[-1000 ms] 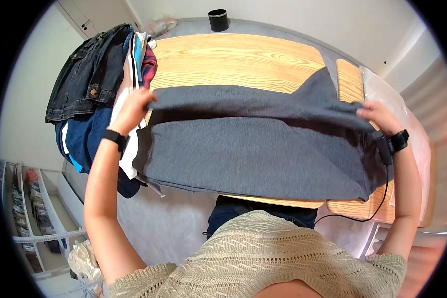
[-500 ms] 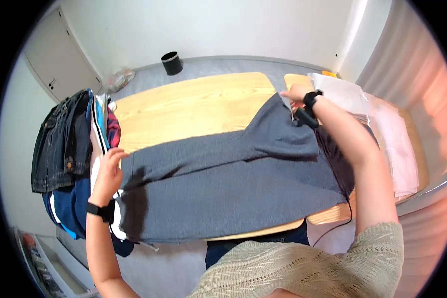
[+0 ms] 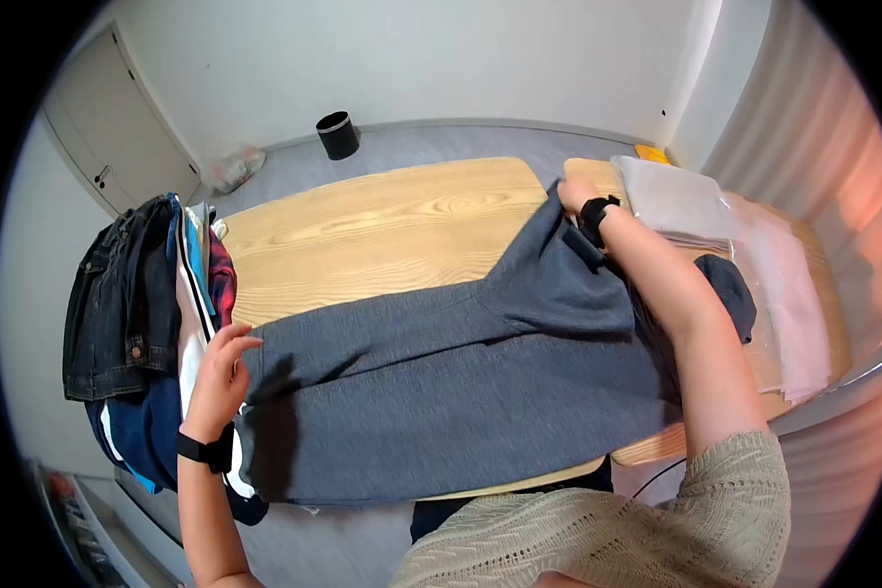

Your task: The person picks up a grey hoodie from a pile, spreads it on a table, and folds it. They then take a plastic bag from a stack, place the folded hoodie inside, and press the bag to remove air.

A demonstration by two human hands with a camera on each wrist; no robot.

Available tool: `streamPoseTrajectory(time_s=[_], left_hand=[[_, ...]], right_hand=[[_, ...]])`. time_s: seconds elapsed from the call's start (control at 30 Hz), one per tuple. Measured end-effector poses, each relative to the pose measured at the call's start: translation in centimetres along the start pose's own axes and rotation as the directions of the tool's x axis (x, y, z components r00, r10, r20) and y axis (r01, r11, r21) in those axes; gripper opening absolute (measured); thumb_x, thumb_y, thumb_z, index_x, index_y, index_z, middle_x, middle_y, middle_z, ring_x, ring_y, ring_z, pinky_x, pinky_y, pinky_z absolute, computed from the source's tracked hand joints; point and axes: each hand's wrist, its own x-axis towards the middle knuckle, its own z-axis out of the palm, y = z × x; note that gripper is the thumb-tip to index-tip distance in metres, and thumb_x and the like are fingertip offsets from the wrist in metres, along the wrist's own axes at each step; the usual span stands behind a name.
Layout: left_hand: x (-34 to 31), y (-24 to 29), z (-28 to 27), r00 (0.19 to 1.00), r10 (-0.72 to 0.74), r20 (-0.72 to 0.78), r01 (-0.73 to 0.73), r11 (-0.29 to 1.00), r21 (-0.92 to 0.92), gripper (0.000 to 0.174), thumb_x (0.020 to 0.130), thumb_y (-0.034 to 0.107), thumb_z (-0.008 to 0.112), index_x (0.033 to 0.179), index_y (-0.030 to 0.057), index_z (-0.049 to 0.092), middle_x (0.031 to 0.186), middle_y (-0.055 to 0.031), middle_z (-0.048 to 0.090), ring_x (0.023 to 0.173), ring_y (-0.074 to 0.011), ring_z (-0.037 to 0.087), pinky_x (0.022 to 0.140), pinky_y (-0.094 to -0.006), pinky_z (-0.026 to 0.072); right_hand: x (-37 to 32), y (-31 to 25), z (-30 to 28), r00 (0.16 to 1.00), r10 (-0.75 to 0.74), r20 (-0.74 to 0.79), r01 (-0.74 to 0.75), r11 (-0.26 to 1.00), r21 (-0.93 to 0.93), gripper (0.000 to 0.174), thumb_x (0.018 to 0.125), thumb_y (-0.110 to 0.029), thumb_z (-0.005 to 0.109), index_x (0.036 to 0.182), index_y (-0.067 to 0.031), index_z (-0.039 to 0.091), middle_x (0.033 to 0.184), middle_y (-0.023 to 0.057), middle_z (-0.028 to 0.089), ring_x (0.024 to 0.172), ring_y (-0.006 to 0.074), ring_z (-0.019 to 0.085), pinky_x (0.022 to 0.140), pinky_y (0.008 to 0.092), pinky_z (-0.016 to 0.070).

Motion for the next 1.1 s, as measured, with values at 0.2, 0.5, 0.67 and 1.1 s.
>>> streamPoseTrajectory(time_s=[0.2,0.5,0.67,1.1], left_hand=[[-1.0,4.4,-2.1,0.998,0.049,-0.033,-0.049,0.999,-0.011,0.041,0.072,-0.015,0.042,0.105,0.0031,0.059,0.116,-0.0139,0.054,0.105,-0.0302,0.054,0.084,-0.0304,0.0436],[-6.3,12.3,-1.8,0.984,0.069,-0.167,-0.085,0.992,-0.095,0.048,0.071,-0.014,0.047,0.115,0.0027,0.056,0.123,-0.0141,0.053,0.116,-0.0309,0.050,0.099,-0.0356,0.0370],[-7.8,14.7,3.3,0.995,0.081,0.055,-0.062,0.957,-0.282,0.066,0.062,-0.011,0.055,0.126,0.0050,0.047,0.130,-0.0164,0.045,0.123,-0.0345,0.041,0.103,-0.0390,0.0336],[-6.9,16.5,6.8,0.969,-0.042,0.242,0.125,0.932,-0.341,0.032,0.079,0.005,0.052,0.110,0.0002,0.056,0.116,-0.0194,0.052,0.112,-0.0359,0.048,0.096,-0.0369,0.0379]], right_hand=[[-3.7,-2.9,-11.7,0.996,-0.073,0.044,0.008,0.592,0.806,0.030,0.095,-0.030,0.046,0.095,-0.0008,0.054,0.076,0.0085,0.060,0.068,0.0161,0.059,0.061,0.0303,0.0470],[-28.7,-11.6,-22.5,0.276,-0.961,0.026,0.558,0.182,0.810,0.028,0.085,-0.017,0.061,0.109,-0.0021,0.057,0.103,0.0161,0.059,0.100,0.0307,0.056,0.087,0.0390,0.0443],[-29.0,-8.1,-24.9,0.258,-0.924,0.282,0.491,0.377,0.786,0.019,0.084,-0.013,0.061,0.099,-0.0018,0.064,0.094,0.0141,0.065,0.089,0.0295,0.062,0.080,0.0358,0.0492],[-13.2,8.5,-12.0,0.831,0.112,0.545,-0.298,0.917,0.266,0.037,0.067,-0.019,0.076,0.096,0.0002,0.064,0.081,0.0106,0.065,0.060,0.0177,0.061,0.049,0.0306,0.0501]])
